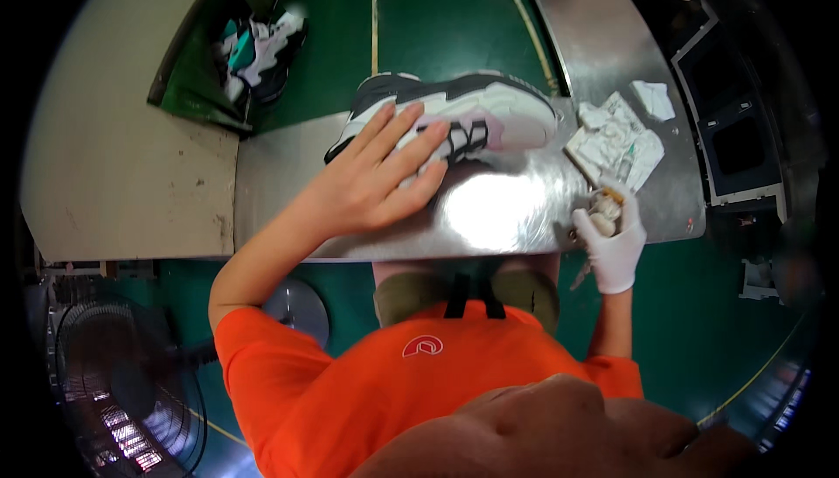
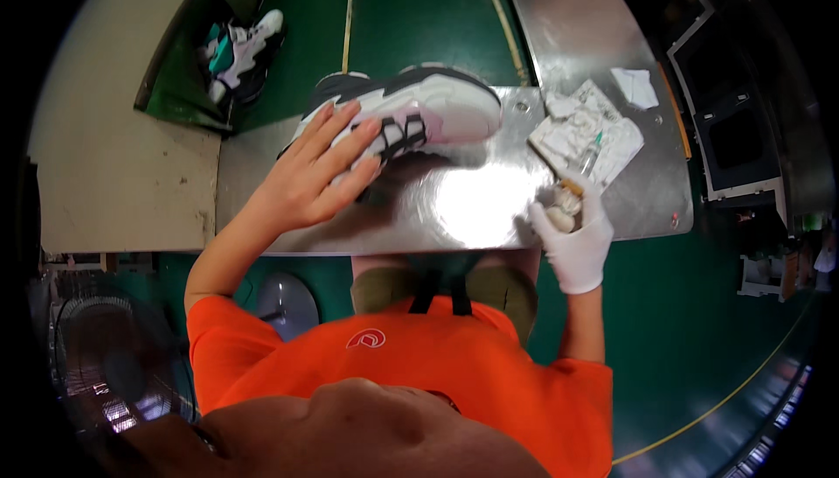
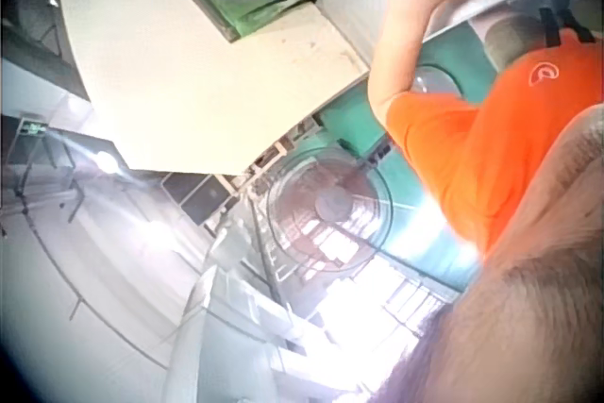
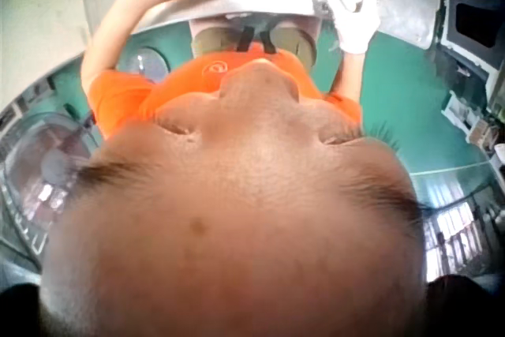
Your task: The person uses a syringe to apply a liquid substance to the seams of a white and teal sneaker. They rotate the shoe to access different areas, then place it on a metal table. The person repeats this process with a second sneaker. Later, they refill the syringe from a large white bottle and continue applying the liquid to the shoe seams.
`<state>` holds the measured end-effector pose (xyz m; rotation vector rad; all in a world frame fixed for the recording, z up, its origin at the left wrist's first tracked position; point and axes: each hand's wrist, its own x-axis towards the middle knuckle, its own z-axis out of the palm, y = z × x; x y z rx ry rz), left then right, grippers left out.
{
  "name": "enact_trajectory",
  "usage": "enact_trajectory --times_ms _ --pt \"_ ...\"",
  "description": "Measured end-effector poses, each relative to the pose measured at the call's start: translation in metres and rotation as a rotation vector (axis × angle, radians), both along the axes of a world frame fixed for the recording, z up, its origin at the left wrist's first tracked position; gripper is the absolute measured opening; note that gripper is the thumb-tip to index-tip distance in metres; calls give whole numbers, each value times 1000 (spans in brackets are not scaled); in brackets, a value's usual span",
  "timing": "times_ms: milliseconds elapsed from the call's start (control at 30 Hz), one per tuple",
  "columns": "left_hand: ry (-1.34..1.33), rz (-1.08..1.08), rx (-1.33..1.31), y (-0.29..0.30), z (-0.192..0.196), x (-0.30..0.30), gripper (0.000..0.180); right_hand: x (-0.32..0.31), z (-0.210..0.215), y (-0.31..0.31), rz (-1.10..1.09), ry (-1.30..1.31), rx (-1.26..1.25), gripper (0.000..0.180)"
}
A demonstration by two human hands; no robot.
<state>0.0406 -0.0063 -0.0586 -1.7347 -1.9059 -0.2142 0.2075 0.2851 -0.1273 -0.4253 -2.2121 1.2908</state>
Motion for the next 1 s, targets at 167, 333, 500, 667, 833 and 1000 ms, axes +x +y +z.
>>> enact_trajectory --times_ms 167,333,500,667,833,1000 --pt "-126 4 -49 -38 -22 48 26 -1 15 4 158 -324 -101 42" --pt "-227 29 0 -44 -31 57 28 8 52 1 305 -338 -532 40" --pt "-210 30 5 -41 -28 53 25 -5 46 8 663 -27 -825 68" --pt "-207 37 -3 -41 -27 53 24 -22 49 -6 782 -17 -961 79" --pt "-206 42 -2 -43 -27 54 24 -33 41 -9 814 -14 -985 75" --pt "-188 31 -21 -43 -26 52 25 -35 47 -13 814 -51 -971 75"
